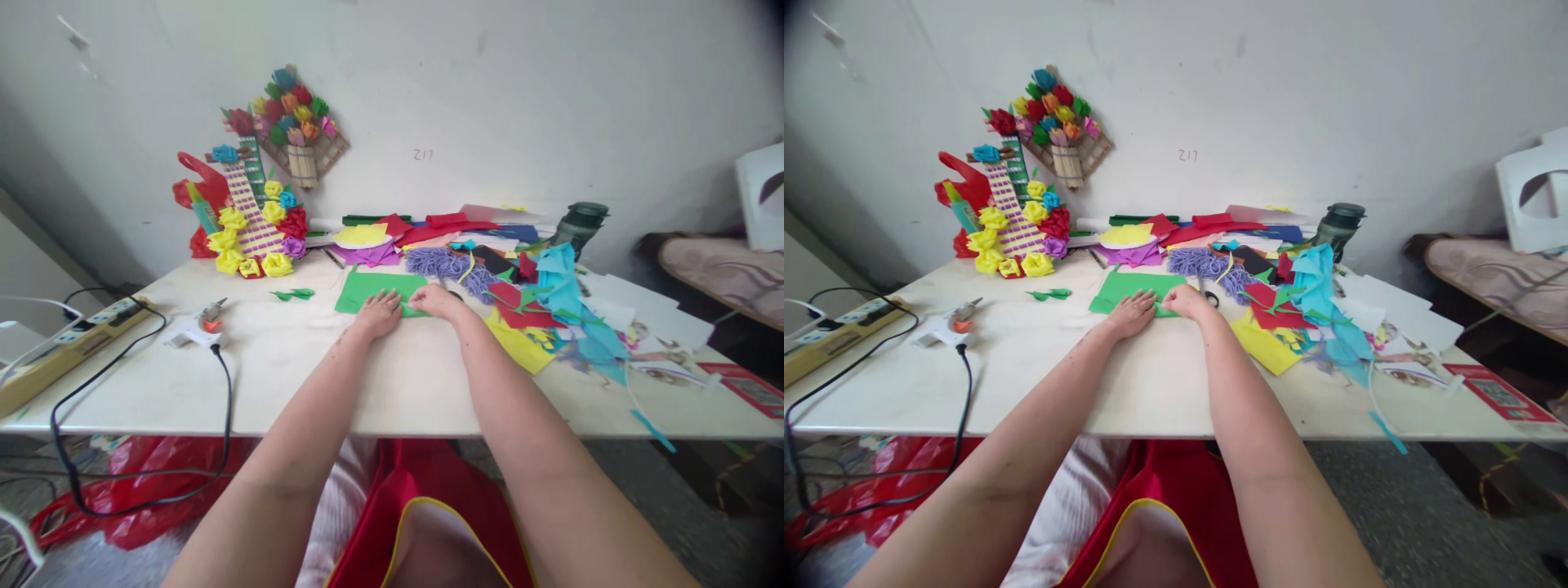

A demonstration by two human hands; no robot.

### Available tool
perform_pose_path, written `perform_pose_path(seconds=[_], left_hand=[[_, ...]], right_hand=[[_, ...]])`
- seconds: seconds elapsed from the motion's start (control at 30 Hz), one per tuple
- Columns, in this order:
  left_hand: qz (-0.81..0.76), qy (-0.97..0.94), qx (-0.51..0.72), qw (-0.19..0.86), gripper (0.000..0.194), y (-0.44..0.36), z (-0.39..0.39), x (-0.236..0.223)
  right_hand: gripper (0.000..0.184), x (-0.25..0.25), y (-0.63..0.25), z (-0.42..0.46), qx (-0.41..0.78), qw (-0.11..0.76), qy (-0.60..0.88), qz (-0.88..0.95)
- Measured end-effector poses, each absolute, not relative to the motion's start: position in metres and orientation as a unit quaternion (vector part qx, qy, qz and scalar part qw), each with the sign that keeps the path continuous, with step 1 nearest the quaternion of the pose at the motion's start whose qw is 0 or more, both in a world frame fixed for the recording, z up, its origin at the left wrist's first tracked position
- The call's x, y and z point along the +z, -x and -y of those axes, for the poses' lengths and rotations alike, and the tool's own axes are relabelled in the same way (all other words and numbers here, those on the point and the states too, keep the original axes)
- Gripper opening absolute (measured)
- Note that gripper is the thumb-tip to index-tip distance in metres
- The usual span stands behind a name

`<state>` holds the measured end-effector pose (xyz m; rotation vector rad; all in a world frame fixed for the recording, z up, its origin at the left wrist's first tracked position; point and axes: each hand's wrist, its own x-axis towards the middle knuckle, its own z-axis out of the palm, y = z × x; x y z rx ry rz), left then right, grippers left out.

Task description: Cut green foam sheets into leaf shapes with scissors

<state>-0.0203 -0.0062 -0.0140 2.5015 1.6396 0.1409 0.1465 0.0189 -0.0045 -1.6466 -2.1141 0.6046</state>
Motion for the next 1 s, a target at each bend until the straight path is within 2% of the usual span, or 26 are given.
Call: perform_pose_path(seconds=[0.17, 0.7, 1.0], left_hand=[[-0.554, -0.827, 0.049, 0.080, 0.057, 0.020, 0.005, -0.014], [-0.603, -0.792, 0.042, 0.085, 0.057, 0.012, 0.004, -0.013], [-0.598, -0.797, 0.032, 0.085, 0.060, 0.013, 0.006, -0.012]], right_hand=[[0.020, -0.006, -0.153, -0.022, 0.229, 0.212, 0.591, 0.744], [0.017, 0.001, -0.149, -0.013, 0.132, 0.132, 0.630, 0.754], [0.019, 0.008, -0.163, -0.010, 0.251, 0.158, 0.600, 0.743]])
